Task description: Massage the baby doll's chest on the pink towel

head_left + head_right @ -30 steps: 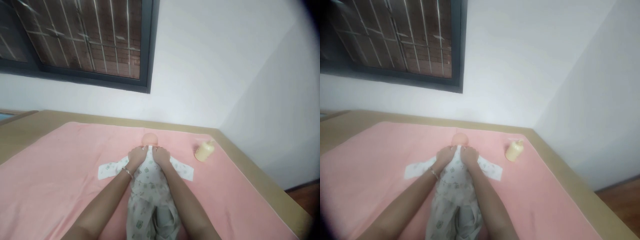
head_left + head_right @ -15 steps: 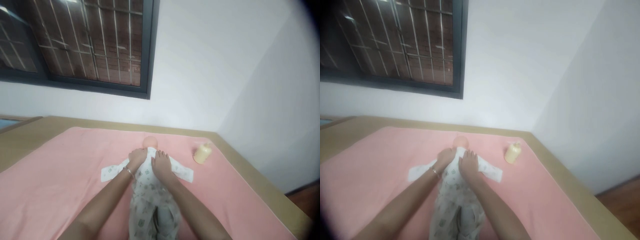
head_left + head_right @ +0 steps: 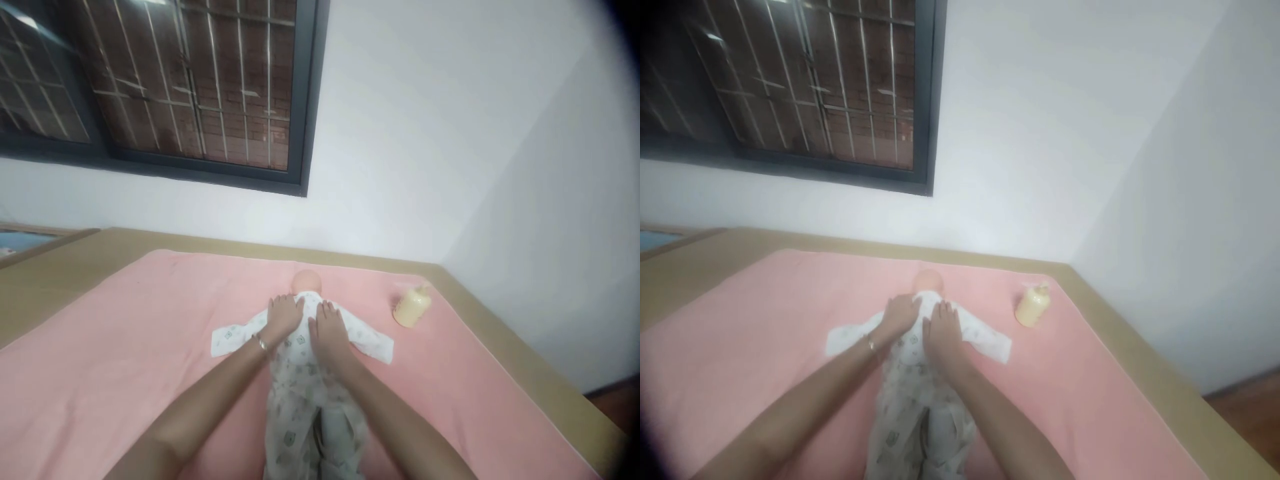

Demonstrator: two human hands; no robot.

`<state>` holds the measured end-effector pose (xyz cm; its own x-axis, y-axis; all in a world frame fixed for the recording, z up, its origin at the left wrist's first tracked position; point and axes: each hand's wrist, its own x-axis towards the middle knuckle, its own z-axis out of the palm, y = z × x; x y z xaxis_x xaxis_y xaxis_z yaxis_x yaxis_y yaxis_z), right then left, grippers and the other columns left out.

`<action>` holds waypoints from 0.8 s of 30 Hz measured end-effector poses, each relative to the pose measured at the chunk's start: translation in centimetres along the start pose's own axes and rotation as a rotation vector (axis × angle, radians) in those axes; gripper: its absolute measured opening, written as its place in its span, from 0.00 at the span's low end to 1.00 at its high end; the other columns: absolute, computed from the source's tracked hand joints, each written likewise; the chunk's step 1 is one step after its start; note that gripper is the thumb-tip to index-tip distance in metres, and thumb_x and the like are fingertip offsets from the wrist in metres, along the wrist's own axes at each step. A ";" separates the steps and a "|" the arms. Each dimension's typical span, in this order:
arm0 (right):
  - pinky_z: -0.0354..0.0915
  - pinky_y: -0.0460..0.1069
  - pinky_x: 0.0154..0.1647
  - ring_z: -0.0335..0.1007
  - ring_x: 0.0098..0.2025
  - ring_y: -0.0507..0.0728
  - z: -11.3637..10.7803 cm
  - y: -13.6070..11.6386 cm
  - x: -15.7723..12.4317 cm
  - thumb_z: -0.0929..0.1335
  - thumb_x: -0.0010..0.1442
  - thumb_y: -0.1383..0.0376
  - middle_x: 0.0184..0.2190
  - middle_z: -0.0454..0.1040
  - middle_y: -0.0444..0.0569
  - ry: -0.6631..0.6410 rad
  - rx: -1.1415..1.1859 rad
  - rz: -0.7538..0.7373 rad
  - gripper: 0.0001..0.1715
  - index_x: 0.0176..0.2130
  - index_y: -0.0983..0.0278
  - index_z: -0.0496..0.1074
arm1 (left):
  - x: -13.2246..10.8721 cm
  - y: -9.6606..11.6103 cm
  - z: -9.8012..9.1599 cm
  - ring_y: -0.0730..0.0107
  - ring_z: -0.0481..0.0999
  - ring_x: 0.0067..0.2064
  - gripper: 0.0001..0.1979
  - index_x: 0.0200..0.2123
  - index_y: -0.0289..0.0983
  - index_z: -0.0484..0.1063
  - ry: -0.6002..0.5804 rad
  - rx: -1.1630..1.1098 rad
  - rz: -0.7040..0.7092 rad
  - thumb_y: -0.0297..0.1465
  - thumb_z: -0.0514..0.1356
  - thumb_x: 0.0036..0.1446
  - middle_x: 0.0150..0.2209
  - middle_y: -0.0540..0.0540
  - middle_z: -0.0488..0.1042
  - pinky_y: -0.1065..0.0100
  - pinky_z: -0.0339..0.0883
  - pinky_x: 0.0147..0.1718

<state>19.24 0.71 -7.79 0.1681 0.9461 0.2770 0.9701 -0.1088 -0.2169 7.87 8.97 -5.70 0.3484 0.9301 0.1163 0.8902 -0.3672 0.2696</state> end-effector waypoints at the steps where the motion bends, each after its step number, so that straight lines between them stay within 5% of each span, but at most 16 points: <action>1: 0.39 0.58 0.64 0.43 0.66 0.65 0.2 -0.3 -0.5 0.52 0.68 0.60 0.63 0.54 0.63 0.020 -0.003 -0.032 0.31 0.62 0.77 0.56 | 0.9 -0.1 -0.5 0.50 0.72 0.51 0.27 0.43 0.30 0.74 -0.025 -0.003 -0.017 0.41 0.40 0.65 0.45 0.33 0.75 0.47 0.52 0.56; 4: 0.40 0.57 0.63 0.48 0.65 0.63 -0.2 0.1 0.9 0.51 0.69 0.61 0.61 0.58 0.64 -0.054 0.033 0.037 0.29 0.61 0.75 0.58 | 0.6 0.0 0.1 0.47 0.66 0.57 0.28 0.49 0.27 0.70 0.019 0.018 -0.038 0.41 0.40 0.65 0.51 0.29 0.71 0.46 0.47 0.58; 7: 0.51 0.56 0.58 0.64 0.55 0.62 -1.4 1.9 4.8 0.49 0.70 0.61 0.52 0.70 0.63 -0.228 0.083 0.158 0.29 0.53 0.71 0.69 | -2.5 0.5 2.1 0.45 0.53 0.64 0.31 0.60 0.21 0.57 0.139 0.059 0.022 0.41 0.43 0.64 0.62 0.26 0.57 0.51 0.41 0.62; 10: 0.60 0.53 0.48 0.71 0.47 0.62 -2.0 3.0 6.7 0.48 0.69 0.60 0.45 0.74 0.62 -0.304 0.099 0.194 0.32 0.46 0.70 0.73 | -4.3 0.8 2.5 0.45 0.50 0.65 0.33 0.62 0.20 0.55 0.175 0.060 0.073 0.42 0.44 0.63 0.63 0.27 0.54 0.52 0.40 0.63; 13: 0.58 0.53 0.50 0.69 0.49 0.62 -1.7 2.3 4.9 0.48 0.69 0.58 0.46 0.73 0.62 -0.253 0.085 0.170 0.32 0.48 0.70 0.71 | -2.3 0.6 0.4 0.47 0.59 0.62 0.31 0.57 0.25 0.63 0.027 -0.019 0.008 0.44 0.41 0.64 0.59 0.28 0.63 0.51 0.44 0.61; 17: 0.47 0.58 0.59 0.58 0.58 0.64 -1.0 0.7 1.6 0.52 0.69 0.56 0.54 0.66 0.64 -0.014 0.007 0.026 0.29 0.56 0.72 0.64 | 2.2 -0.2 -2.9 0.55 0.75 0.48 0.31 0.41 0.33 0.75 -0.227 -0.124 -0.004 0.47 0.39 0.64 0.44 0.35 0.77 0.62 0.63 0.48; 19: 0.46 0.58 0.60 0.58 0.58 0.65 -1.2 0.8 2.0 0.51 0.69 0.56 0.54 0.66 0.65 -0.060 0.029 0.049 0.30 0.56 0.72 0.65 | 2.7 -0.2 -3.0 0.56 0.76 0.46 0.30 0.38 0.34 0.75 -0.242 -0.128 0.008 0.47 0.40 0.63 0.41 0.36 0.78 0.63 0.65 0.45; 21: 0.52 0.56 0.57 0.63 0.55 0.64 -1.7 1.7 3.9 0.49 0.70 0.56 0.51 0.70 0.63 -0.214 0.094 0.114 0.32 0.53 0.71 0.68 | 1.5 0.0 -2.1 0.54 0.74 0.49 0.28 0.43 0.33 0.74 -0.204 -0.121 0.021 0.45 0.40 0.64 0.45 0.35 0.76 0.60 0.62 0.49; 24: 0.61 0.51 0.47 0.70 0.48 0.61 -2.4 3.2 6.8 0.47 0.70 0.54 0.47 0.74 0.61 -0.375 0.163 0.160 0.36 0.48 0.69 0.73 | -2.1 0.3 0.1 0.52 0.63 0.60 0.27 0.56 0.28 0.64 0.030 -0.080 0.146 0.40 0.42 0.64 0.57 0.31 0.65 0.55 0.51 0.58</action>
<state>23.94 6.04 -4.33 0.2097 0.9697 -0.1251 0.8914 -0.2422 -0.3830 7.46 6.91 -5.99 0.4621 0.8667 0.1876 0.8042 -0.4988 0.3231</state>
